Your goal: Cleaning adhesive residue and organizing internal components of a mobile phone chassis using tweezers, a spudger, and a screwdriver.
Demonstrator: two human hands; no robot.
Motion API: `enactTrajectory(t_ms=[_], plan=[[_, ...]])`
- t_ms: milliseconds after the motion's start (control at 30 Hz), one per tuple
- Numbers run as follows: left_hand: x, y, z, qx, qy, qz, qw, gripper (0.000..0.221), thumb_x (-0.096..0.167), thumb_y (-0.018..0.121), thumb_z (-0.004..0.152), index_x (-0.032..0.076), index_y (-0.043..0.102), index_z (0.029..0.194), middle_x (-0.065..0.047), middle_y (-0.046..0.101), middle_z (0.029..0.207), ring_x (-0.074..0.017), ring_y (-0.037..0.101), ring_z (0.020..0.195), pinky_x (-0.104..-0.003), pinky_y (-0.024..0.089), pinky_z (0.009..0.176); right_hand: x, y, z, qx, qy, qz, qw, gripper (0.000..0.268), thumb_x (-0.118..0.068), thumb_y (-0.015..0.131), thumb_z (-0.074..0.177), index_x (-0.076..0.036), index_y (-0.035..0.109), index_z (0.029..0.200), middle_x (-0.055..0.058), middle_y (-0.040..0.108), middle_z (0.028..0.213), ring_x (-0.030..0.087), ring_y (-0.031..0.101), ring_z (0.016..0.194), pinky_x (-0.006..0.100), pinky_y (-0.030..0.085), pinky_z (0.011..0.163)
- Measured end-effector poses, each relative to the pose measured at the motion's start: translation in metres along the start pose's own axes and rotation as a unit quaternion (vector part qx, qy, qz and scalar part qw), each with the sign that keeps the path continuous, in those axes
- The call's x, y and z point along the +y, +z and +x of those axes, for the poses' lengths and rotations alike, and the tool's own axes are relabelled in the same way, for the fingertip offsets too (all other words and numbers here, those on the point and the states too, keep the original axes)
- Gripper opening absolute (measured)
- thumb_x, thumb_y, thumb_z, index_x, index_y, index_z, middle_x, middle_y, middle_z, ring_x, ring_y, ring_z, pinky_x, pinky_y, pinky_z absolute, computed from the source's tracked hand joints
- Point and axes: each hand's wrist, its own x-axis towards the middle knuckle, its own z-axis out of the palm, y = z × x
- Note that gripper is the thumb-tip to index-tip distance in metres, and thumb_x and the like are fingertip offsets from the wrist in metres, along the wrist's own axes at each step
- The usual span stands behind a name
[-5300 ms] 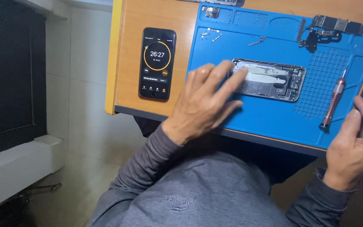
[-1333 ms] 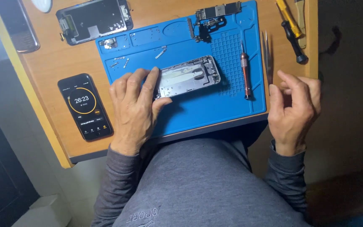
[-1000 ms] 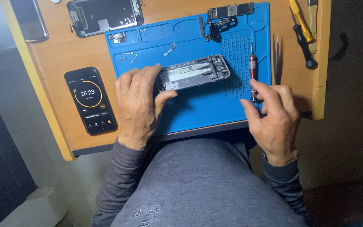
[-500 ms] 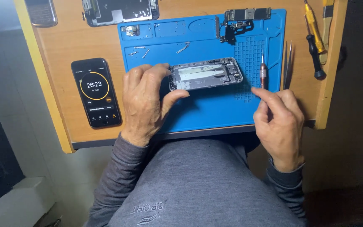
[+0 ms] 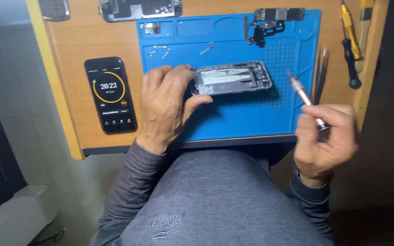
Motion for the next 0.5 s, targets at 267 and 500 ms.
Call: enactTrajectory(t_ms=[267, 500], plan=[[-0.003, 0.004, -0.003, -0.03, 0.013, 0.045, 0.998, 0.068, 0.063, 0.046, 0.118, 0.007, 0.073, 0.144, -0.012, 0.075, 0.134, -0.0347, 0.065, 0.112, -0.049, 0.05, 0.096, -0.007, 0.009, 0.02, 0.013, -0.095, -0.004, 0.995, 0.033, -0.022, 0.066, 0.123, 0.01, 0.071, 0.126, 0.024, 0.074, 0.105, 0.039, 0.077, 0.095, 0.045, 0.06, 0.082], [-0.003, 0.005, -0.003, -0.046, 0.01, 0.049, 0.998, 0.071, 0.061, 0.034, 0.121, 0.007, 0.074, 0.146, -0.012, 0.069, 0.138, -0.0355, 0.062, 0.114, -0.051, 0.047, 0.096, -0.041, 0.019, 0.045, -0.098, -0.102, -0.012, 0.99, 0.03, -0.018, 0.066, 0.121, 0.01, 0.074, 0.127, 0.029, 0.078, 0.121, 0.042, 0.08, 0.109, 0.048, 0.068, 0.095]])
